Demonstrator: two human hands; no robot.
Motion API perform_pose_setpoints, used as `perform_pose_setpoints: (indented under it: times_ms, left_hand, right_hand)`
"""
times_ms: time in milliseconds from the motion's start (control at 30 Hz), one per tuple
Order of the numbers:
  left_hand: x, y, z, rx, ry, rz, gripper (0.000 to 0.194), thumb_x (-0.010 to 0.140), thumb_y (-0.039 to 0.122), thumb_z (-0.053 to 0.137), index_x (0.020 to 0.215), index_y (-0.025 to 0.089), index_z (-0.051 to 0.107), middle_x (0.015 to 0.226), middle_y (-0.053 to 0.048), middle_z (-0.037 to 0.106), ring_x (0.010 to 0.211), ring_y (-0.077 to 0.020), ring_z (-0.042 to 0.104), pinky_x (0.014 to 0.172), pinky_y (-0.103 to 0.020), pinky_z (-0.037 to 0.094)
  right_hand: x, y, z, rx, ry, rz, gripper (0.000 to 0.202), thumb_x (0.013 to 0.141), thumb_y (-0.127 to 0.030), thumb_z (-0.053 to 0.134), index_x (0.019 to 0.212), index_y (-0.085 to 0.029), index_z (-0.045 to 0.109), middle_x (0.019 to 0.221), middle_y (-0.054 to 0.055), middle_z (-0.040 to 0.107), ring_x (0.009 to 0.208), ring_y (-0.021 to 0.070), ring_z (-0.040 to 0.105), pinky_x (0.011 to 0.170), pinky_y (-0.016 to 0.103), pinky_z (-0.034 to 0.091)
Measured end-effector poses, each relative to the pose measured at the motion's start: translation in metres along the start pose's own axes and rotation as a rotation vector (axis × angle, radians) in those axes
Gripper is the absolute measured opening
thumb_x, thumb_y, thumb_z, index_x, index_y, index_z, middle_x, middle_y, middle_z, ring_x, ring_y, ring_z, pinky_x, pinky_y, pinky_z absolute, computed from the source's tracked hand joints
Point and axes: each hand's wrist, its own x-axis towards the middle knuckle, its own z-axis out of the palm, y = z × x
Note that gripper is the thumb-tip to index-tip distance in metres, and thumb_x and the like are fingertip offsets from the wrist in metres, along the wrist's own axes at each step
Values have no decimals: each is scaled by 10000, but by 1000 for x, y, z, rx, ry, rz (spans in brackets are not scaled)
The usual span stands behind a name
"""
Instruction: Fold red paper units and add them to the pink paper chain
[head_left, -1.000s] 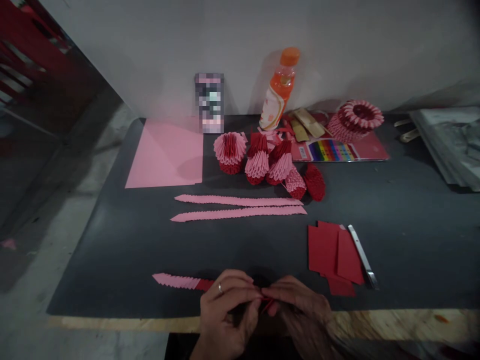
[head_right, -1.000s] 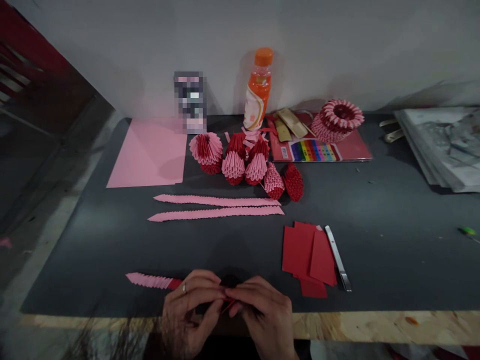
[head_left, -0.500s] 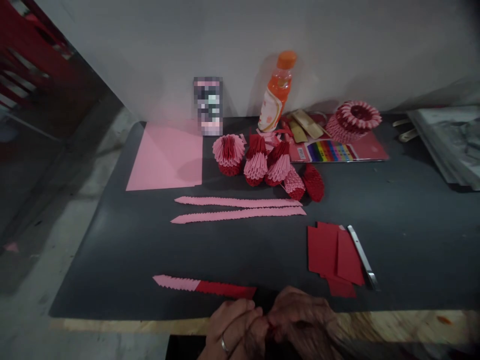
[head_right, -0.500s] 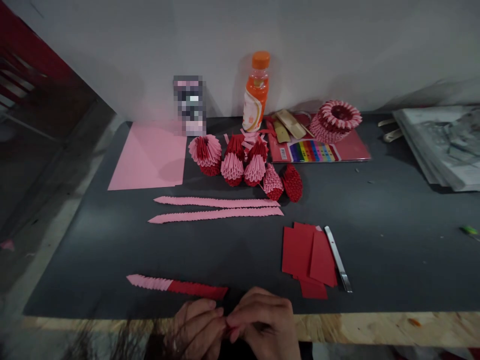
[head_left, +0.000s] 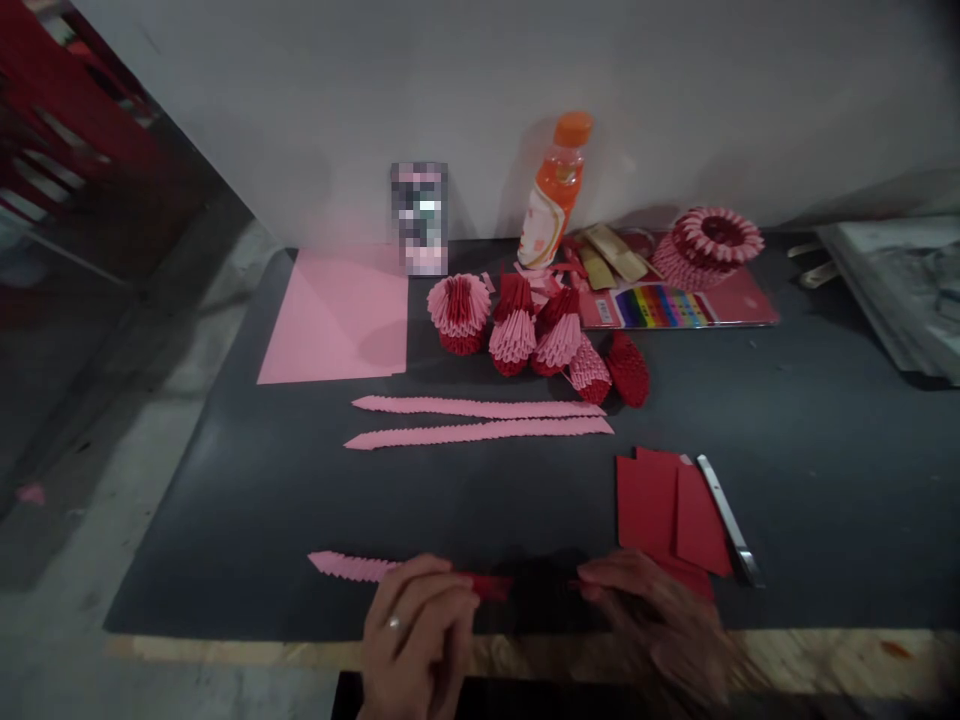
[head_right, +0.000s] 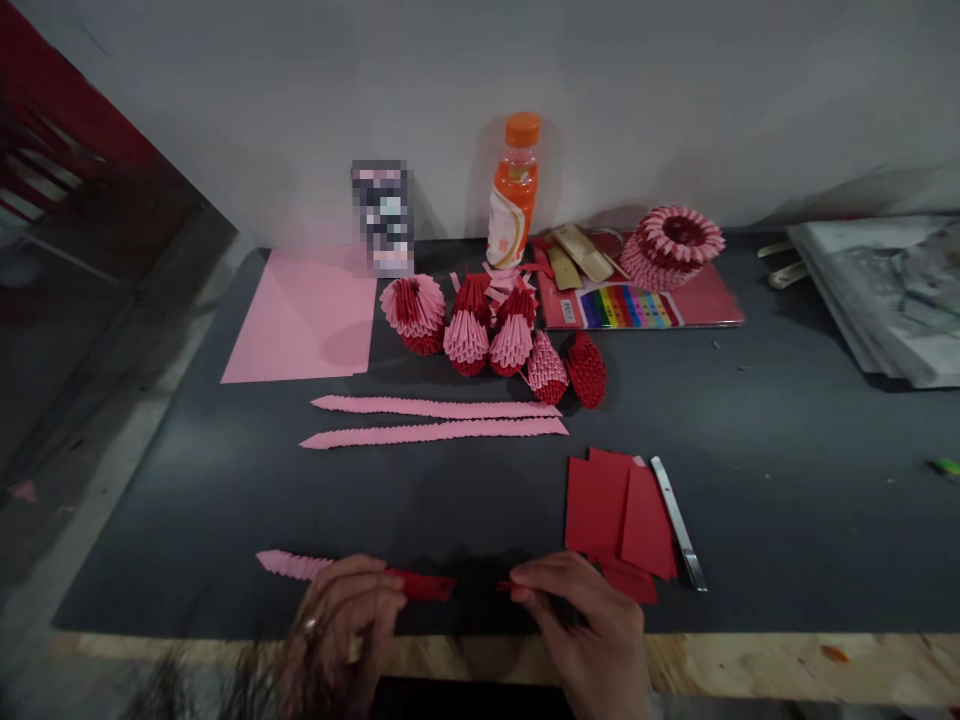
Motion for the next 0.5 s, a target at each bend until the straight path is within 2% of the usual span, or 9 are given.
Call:
perform_pose_setpoints:
  times_ms: [67,167,233,300,400,500]
  left_hand:
    - [5,-1,0,13,-48,32,243,1196,217,656,1187,319,877,1077,-28,1019,1040,-290,983,898,-465,837]
    - [7,2,8,17,-85,89,243,1234,309,680,1275,290,919,1106,-58,1017,1028,-293,964,889,-446,828]
    - [3,3,14,3,-81,96,241,1206,194,698,1258,271,921,1033,-42,1000,966,-265,944,892,-415,818]
    - [-2,3,18,17,-86,94,333,1154,49,685,1267,264,913,1029,-25,1001,952,-249,938,912,-406,813]
    - [-8,2,20,46,-122,91,399,1137,-14,648,1318,238,898,1070,-30,1009,979,-262,952,939,-426,818]
    - [-9,0,19,23,-156,97,365,1208,69,596,1351,220,895,1095,-54,1006,1029,-274,961,995,-434,829]
  right_hand:
    - [-6,7,-1,-64,-17,-31,266,1157,-553,812,992,-421,975,825,-28,934,673,212,927,619,246,770]
    - [-14,10,7,-127,-34,-117,214,1180,-390,765,1140,-429,972,848,-29,938,690,202,933,676,212,781]
    - [-16,8,15,-131,-19,-157,262,1185,-323,733,1206,-433,970,845,-44,937,677,182,928,722,178,780]
    - [-16,4,23,-122,-2,-178,320,1190,-281,690,1194,-442,967,847,-55,943,675,167,929,749,157,779]
    - [-14,0,30,-114,16,-183,360,1204,-277,653,1114,-429,967,852,-59,951,687,152,930,748,148,777]
    - [-14,-1,36,-83,10,-171,354,1227,-368,665,1088,-428,985,871,-95,969,698,118,932,752,158,738]
